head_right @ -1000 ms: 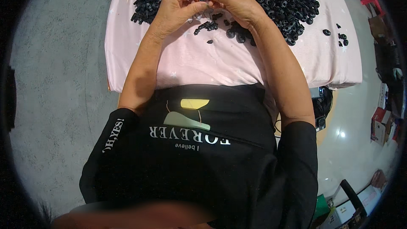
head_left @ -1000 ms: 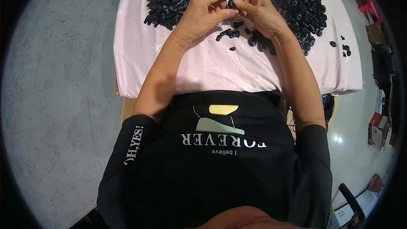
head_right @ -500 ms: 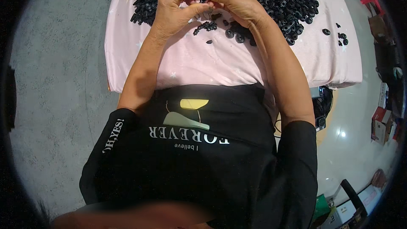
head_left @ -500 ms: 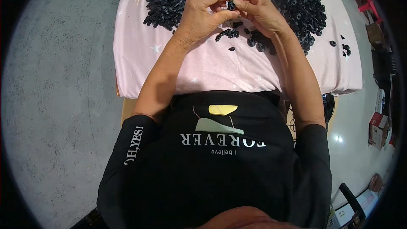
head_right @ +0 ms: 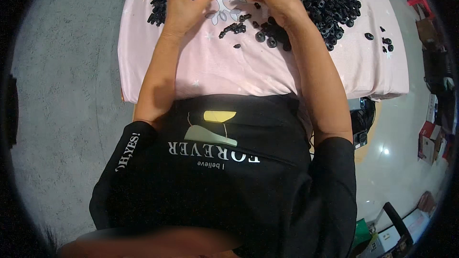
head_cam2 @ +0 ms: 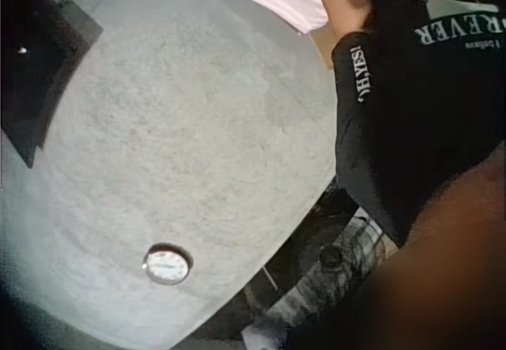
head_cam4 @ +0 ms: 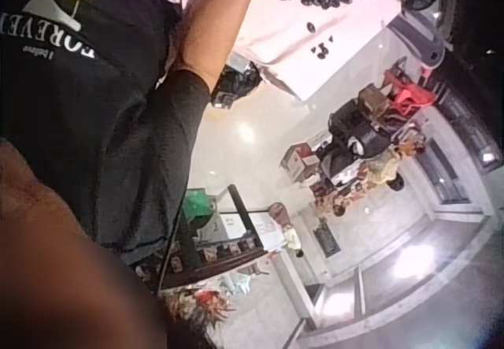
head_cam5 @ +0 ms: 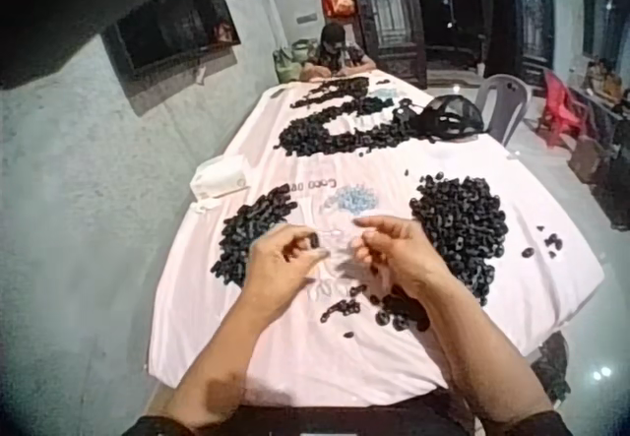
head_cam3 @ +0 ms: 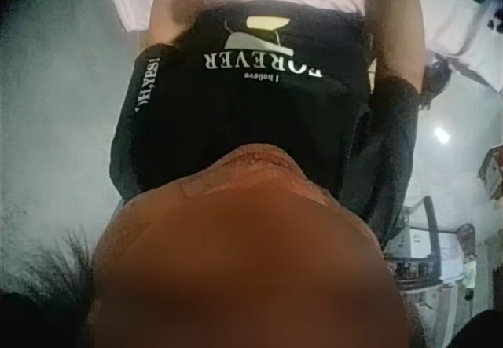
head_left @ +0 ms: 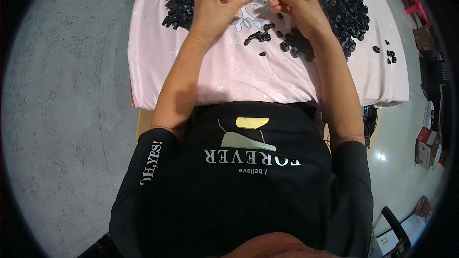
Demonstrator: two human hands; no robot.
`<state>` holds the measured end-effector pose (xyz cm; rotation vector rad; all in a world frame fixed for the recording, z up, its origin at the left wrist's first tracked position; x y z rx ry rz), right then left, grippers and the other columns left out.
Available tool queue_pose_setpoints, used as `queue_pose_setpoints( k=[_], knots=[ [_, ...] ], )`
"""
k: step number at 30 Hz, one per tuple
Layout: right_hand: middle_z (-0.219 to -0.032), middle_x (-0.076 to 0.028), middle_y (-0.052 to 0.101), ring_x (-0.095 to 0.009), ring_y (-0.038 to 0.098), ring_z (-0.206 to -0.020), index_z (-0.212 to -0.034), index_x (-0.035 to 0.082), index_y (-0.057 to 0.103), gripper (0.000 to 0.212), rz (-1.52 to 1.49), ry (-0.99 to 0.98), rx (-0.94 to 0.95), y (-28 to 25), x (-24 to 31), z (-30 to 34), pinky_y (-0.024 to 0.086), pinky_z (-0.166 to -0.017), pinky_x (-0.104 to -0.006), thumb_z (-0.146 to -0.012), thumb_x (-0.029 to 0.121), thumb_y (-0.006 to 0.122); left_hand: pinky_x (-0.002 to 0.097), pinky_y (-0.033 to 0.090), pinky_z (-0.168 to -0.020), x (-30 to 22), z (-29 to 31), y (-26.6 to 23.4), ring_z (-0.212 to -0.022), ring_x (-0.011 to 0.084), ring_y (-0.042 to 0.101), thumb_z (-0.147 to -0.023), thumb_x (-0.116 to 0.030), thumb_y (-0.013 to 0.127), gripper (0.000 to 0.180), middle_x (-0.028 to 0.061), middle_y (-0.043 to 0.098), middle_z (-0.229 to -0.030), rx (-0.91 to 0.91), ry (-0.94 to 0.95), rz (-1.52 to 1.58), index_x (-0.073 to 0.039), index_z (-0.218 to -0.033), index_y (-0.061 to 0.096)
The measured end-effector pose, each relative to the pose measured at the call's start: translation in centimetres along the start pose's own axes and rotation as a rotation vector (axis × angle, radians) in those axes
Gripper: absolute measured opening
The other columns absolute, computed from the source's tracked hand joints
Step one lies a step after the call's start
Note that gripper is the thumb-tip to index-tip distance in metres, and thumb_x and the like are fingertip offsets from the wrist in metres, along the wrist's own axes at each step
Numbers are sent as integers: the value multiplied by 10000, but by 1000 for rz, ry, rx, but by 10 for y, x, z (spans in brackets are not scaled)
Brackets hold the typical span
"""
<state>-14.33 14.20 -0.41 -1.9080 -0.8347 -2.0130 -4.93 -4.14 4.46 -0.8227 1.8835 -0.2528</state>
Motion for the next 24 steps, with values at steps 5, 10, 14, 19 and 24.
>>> queue_pose_setpoints(
  k=[5,10,14,19,24],
  knots=[
    [-908,-88,681,-127,633,-703,-1213,-32,601,235,-157,-12,-305,-23,16,-3,508,-613,-229,-1008,37,511,375,531,-725,31,-5,-27,-772,267,647,-737,-223,809,283,98,649,-859,-163,-30,-386,-63,-961,744],
    [-905,-83,670,-124,635,-720,-1201,-41,601,229,-164,-104,-381,-34,17,-3,510,-605,-234,-1001,29,516,411,491,-858,49,-10,-37,-932,303,615,-760,-183,761,284,92,659,-927,-160,-42,-565,-77,-1022,737],
    [-896,-81,667,-129,639,-728,-1192,-49,598,222,-121,-89,-386,-25,24,0,514,-608,-235,-1000,24,512,408,459,-924,47,-6,-41,-1010,337,583,-779,-156,728,275,123,660,-995,-258,26,-636,-72,-1041,728],
    [-1011,-95,709,-133,691,-908,-1181,-18,663,235,175,-229,-247,-50,-6,-18,543,-791,-233,-1006,96,553,274,528,-727,19,-4,-7,-801,161,658,-860,-107,699,191,71,681,-940,-77,82,-213,-41,-1037,729],
    [-934,-90,726,-140,702,-774,-1134,23,686,199,609,-234,-207,-27,-3,-10,556,-704,-269,-992,88,562,292,528,-741,11,10,22,-816,195,664,-886,-51,653,174,100,672,-933,155,165,-211,-14,-1044,716]
  ],
)
Point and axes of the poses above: each hand's wrist, its own z-axis away from the middle knuckle, its own y-axis out of the palm, x = y × z, the point moved 4 cm from there along -z, towards the middle knuckle
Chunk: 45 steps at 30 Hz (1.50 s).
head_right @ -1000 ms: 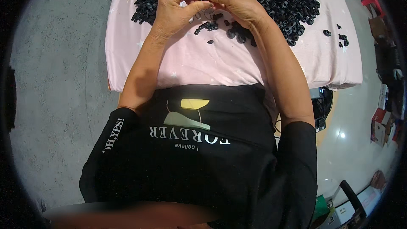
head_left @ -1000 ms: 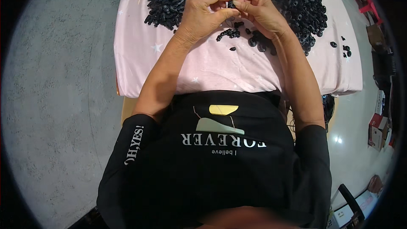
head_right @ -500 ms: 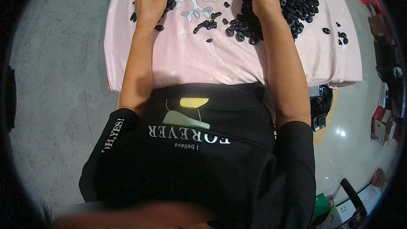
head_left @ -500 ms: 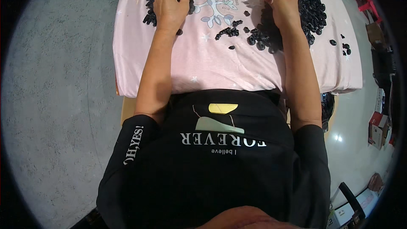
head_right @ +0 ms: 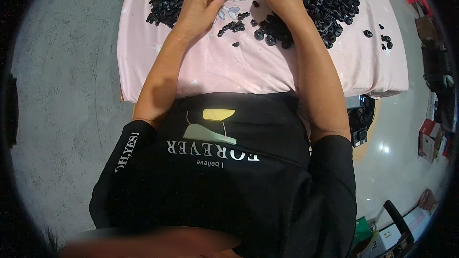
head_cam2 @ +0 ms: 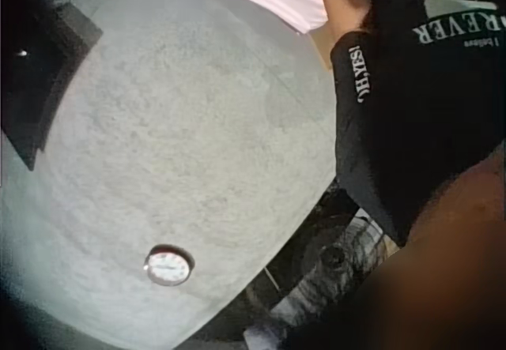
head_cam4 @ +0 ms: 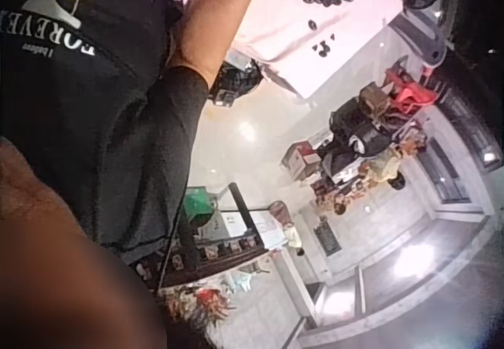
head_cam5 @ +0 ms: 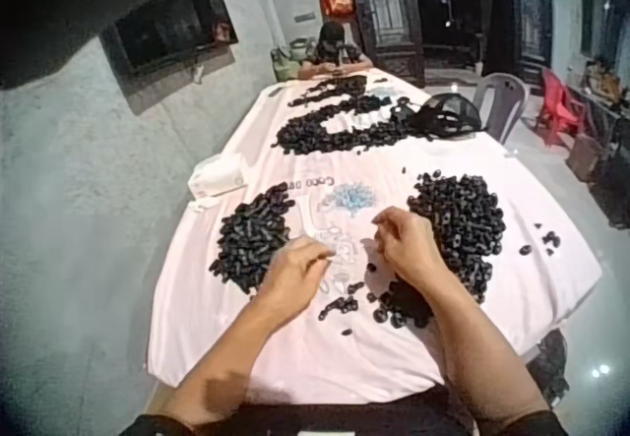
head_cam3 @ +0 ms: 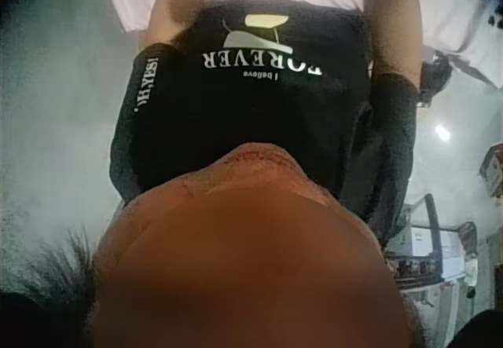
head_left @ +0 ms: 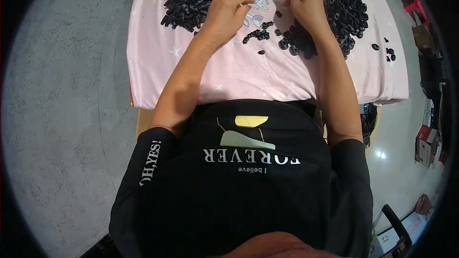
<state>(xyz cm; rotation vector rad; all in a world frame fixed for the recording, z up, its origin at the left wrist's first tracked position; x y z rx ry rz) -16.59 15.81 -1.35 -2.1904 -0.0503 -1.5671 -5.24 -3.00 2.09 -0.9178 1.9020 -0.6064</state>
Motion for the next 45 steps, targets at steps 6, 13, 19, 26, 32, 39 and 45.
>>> queue_pose_setpoints(
  k=[6,13,19,26,32,39,45],
  knots=[
    [-811,-92,723,-154,711,-709,-1116,36,691,198,263,-91,31,4,16,7,552,-662,-285,-979,110,568,352,525,-793,-1,2,11,-869,273,661,-863,-78,680,158,112,675,-926,17,54,-140,-31,-1008,720],
    [-874,-95,712,-153,717,-764,-1166,23,664,232,-25,17,108,3,18,8,557,-685,-272,-1030,96,492,367,513,-814,-1,1,11,-883,286,648,-853,-85,680,131,116,662,-895,52,23,-183,-29,-967,714],
    [-878,-101,670,-153,657,-755,-1164,-57,600,212,-173,179,-57,-11,35,4,527,-627,-257,-1005,38,498,331,509,-788,-9,3,11,-866,269,641,-863,-66,675,143,101,652,-927,-1,27,-52,-39,-995,721],
    [-936,-106,667,-178,669,-843,-1185,-29,589,238,-745,198,-231,-28,12,-5,550,-763,-278,-1027,130,511,365,488,-857,-28,-1,27,-954,284,594,-874,-54,671,166,81,625,-909,56,218,-94,-96,-1018,741],
    [-945,-67,648,-147,633,-827,-1164,5,608,262,-692,194,-393,-38,-6,-12,548,-757,-280,-1039,219,523,379,470,-880,-27,-1,27,-987,295,573,-856,-52,663,116,86,625,-946,111,206,-102,-62,-957,719],
    [-891,-35,616,-133,595,-764,-1131,12,608,288,-615,168,-430,-39,1,-10,537,-709,-262,-1039,269,517,385,468,-876,-26,1,25,-964,308,578,-835,-68,665,113,94,630,-936,105,198,-99,-44,-945,683],
    [-863,-99,734,-244,727,-820,-1050,94,733,216,555,-216,-341,-56,7,-8,551,-717,-328,-938,255,641,383,485,-848,-23,1,21,-944,293,599,-843,-86,678,108,93,648,-937,22,154,-102,-45,-939,704]
  ],
)
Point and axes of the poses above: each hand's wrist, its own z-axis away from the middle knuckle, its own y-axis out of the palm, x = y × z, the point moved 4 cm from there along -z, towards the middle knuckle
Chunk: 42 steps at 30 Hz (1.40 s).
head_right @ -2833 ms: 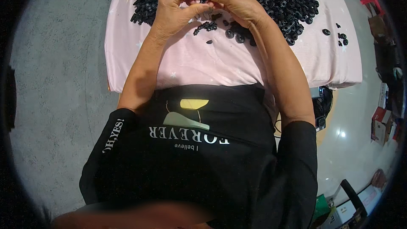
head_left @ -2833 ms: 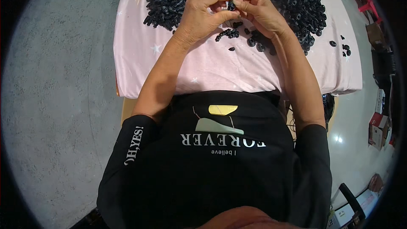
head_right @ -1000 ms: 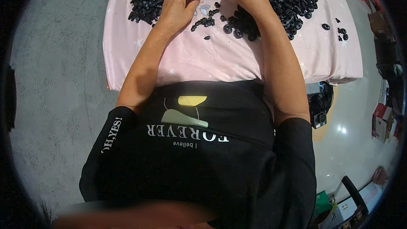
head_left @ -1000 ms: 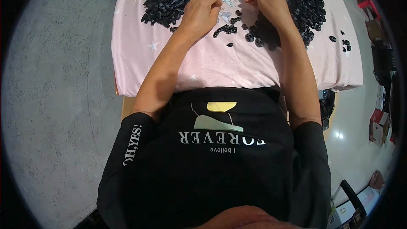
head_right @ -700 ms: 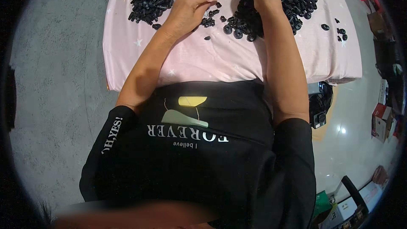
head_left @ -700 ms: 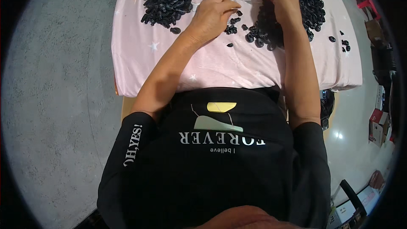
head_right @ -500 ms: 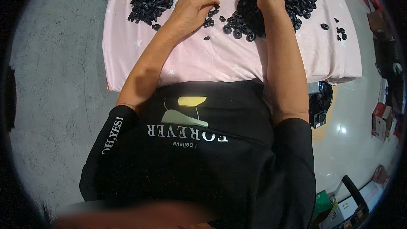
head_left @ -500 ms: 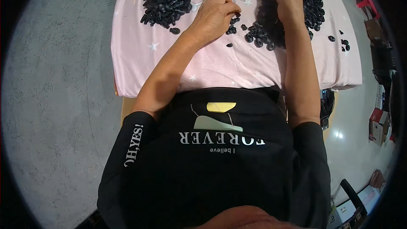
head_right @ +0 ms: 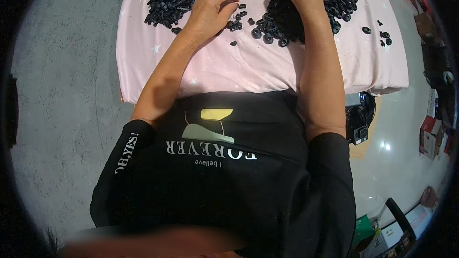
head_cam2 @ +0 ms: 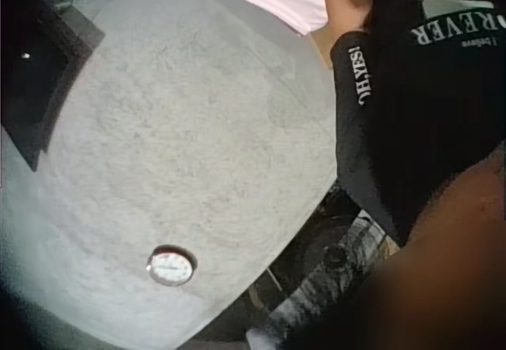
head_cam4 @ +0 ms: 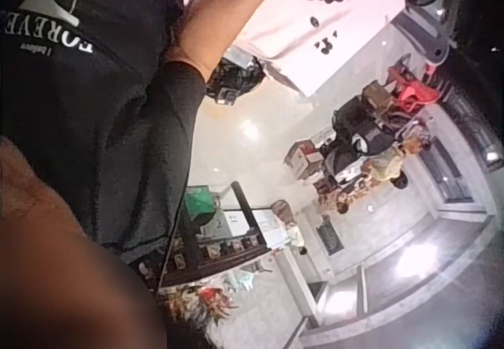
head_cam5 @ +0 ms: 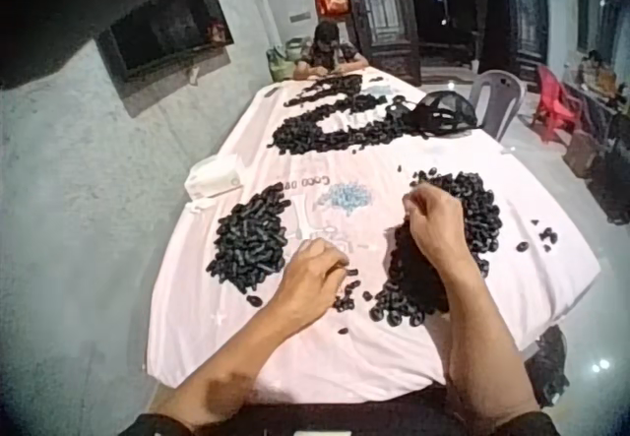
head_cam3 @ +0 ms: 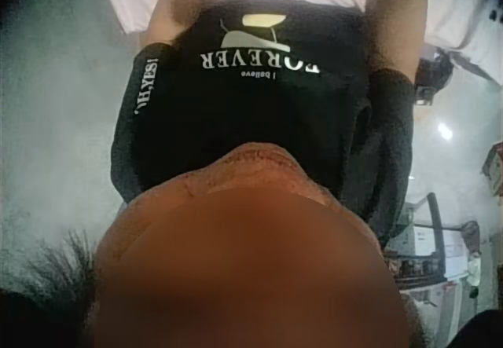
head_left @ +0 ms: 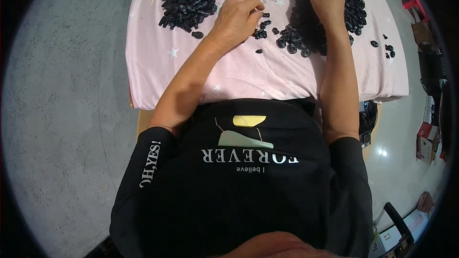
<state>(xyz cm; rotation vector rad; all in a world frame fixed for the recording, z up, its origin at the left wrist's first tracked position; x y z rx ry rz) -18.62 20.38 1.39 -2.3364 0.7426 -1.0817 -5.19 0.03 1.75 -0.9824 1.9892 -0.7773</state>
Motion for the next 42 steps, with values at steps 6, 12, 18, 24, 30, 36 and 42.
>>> queue_pose_setpoints(
  k=[6,12,18,24,30,36,42],
  knots=[
    [-877,-110,736,-322,702,-844,-965,127,756,249,237,70,241,-13,21,6,545,-760,-409,-822,328,719,372,495,-826,7,0,-1,-923,277,616,-847,-92,683,106,90,657,-901,-24,-43,13,-41,-936,710],
    [-884,-126,729,-333,695,-863,-940,99,746,225,247,-7,459,1,19,11,540,-768,-428,-778,255,737,351,503,-795,14,1,-8,-884,263,628,-852,-96,680,105,89,660,-907,-47,-67,-7,-36,-933,713],
    [-939,-146,713,-352,683,-844,-968,56,710,227,181,-160,396,3,14,14,535,-772,-431,-772,163,748,331,506,-759,15,0,-6,-854,236,628,-858,-92,671,109,88,657,-909,-33,-94,16,-33,-939,712],
    [-899,-96,693,-232,698,-807,-985,13,669,143,-282,-48,406,12,32,11,534,-725,-334,-867,85,706,325,511,-752,17,1,-9,-834,233,633,-864,-86,659,118,92,655,-917,-58,-113,41,-27,-953,710],
    [-957,-35,664,-117,692,-855,-1072,-7,639,151,-902,155,603,29,31,16,543,-781,-236,-946,74,658,322,518,-759,17,0,-11,-842,230,640,-869,-86,659,120,92,657,-922,-57,-89,24,-24,-958,710],
    [-1008,-45,666,-124,693,-885,-1132,-26,631,183,-928,211,647,31,32,19,552,-815,-233,-957,28,623,312,525,-749,18,2,-13,-822,220,650,-881,-86,660,124,97,654,-935,-42,-137,44,-23,-978,707],
    [-1070,-70,691,-121,686,-929,-1220,-21,644,282,-883,150,661,30,39,22,552,-869,-238,-941,16,631,311,526,-746,26,4,-14,-830,214,660,-887,-76,655,133,93,652,-933,-47,-146,35,-17,-995,706]
  ],
)
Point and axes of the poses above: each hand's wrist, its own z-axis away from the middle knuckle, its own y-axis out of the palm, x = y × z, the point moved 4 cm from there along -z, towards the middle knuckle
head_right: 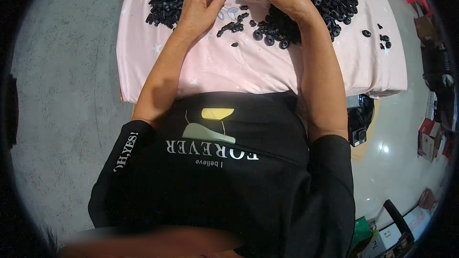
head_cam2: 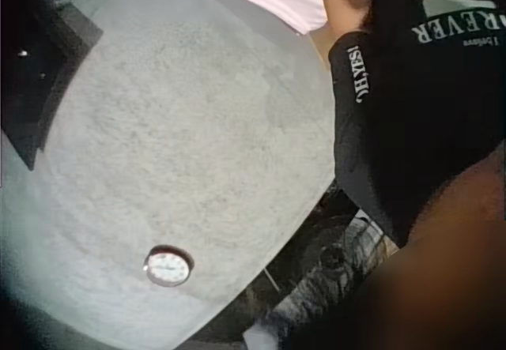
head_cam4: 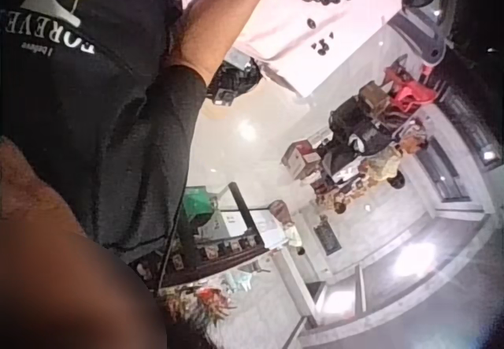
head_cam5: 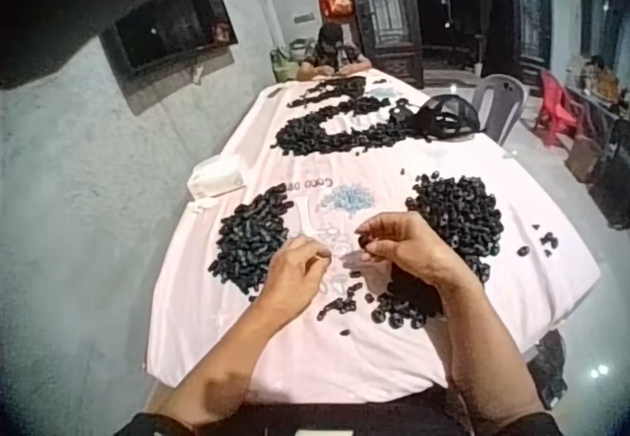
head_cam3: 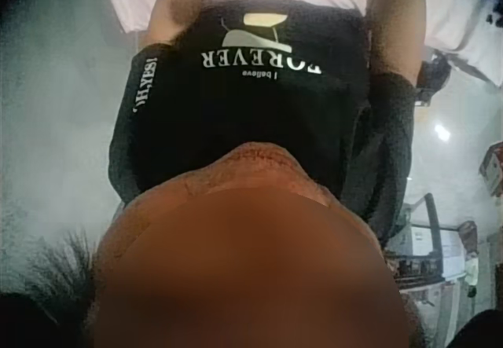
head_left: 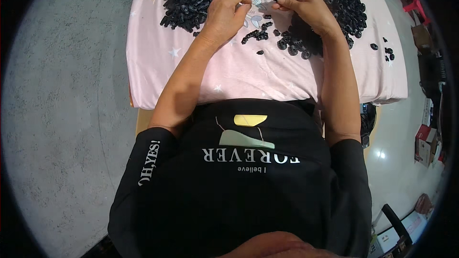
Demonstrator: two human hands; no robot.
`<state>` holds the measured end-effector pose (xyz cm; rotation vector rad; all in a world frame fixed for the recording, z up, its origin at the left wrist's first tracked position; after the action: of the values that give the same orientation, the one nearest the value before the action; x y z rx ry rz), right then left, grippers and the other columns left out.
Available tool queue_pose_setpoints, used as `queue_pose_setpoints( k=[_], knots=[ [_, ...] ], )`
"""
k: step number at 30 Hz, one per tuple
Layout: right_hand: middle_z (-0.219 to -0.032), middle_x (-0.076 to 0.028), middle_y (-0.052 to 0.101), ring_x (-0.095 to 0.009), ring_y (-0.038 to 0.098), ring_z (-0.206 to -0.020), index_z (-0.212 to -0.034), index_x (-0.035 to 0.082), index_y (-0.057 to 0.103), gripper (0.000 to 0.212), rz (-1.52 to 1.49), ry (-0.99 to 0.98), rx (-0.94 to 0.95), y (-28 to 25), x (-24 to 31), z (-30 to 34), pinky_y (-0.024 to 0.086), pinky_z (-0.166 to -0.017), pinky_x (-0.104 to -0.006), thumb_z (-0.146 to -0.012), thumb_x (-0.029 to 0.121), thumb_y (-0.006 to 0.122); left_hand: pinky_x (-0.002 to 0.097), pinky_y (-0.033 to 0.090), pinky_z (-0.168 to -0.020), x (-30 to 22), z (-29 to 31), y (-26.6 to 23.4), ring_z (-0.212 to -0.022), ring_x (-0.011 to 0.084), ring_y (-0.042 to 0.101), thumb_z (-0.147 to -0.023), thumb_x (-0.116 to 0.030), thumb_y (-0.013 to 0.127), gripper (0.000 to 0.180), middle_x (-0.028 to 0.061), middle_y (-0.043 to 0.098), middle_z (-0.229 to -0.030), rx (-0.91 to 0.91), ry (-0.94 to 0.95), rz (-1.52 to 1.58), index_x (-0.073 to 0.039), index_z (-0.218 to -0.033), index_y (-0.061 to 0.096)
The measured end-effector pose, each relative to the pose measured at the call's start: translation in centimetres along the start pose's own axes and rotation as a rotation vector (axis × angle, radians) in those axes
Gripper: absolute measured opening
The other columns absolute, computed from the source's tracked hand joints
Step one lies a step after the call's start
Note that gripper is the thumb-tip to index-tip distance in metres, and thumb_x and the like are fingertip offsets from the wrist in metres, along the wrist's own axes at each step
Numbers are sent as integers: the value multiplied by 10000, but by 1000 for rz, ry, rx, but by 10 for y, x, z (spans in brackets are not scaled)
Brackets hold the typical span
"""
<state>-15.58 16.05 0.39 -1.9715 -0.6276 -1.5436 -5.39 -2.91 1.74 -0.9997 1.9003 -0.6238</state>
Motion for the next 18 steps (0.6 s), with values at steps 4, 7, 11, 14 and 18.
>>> queue_pose_setpoints(
  k=[4,7,11,14,18],
  knots=[
    [-1047,-64,707,-115,680,-942,-1183,-2,680,270,48,2,8,-4,-6,-2,546,-897,-251,-916,33,666,314,526,-762,-1,0,2,-842,220,663,-887,-72,655,137,94,657,-934,1,4,1,-16,-1000,708],
    [-1039,-53,710,-114,674,-952,-1160,8,694,255,62,-20,6,-3,-3,-2,539,-896,-253,-908,46,680,316,525,-779,0,0,0,-853,229,664,-887,-66,653,134,98,661,-930,3,30,-21,-16,-997,710],
    [-1041,-45,709,-115,668,-962,-1152,8,698,247,106,-1,-32,-2,-1,-2,529,-896,-255,-910,57,684,320,522,-782,0,1,-1,-850,245,659,-882,-60,655,134,105,664,-928,-12,35,-47,-17,-994,713],
    [-1042,-41,708,-108,667,-954,-1153,7,698,244,44,-12,-19,-5,-9,-4,533,-884,-250,-916,63,685,324,521,-778,-2,0,0,-847,251,655,-877,-62,660,128,104,664,-926,3,43,-45,-22,-985,716],
    [-1042,-38,708,-102,667,-948,-1162,7,696,240,-13,18,-26,-2,-13,-6,539,-867,-244,-929,59,671,346,518,-780,-5,1,-1,-857,262,649,-865,-78,677,117,102,660,-904,42,28,-65,-39,-966,720]
  ],
)
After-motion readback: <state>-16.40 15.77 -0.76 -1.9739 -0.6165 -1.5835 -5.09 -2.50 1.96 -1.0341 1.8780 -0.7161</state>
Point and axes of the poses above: each hand's wrist, its own z-axis away from the middle knuckle, its own y-axis out of the palm, x = y × z, the point moved 4 cm from there along -z, towards the middle knuckle
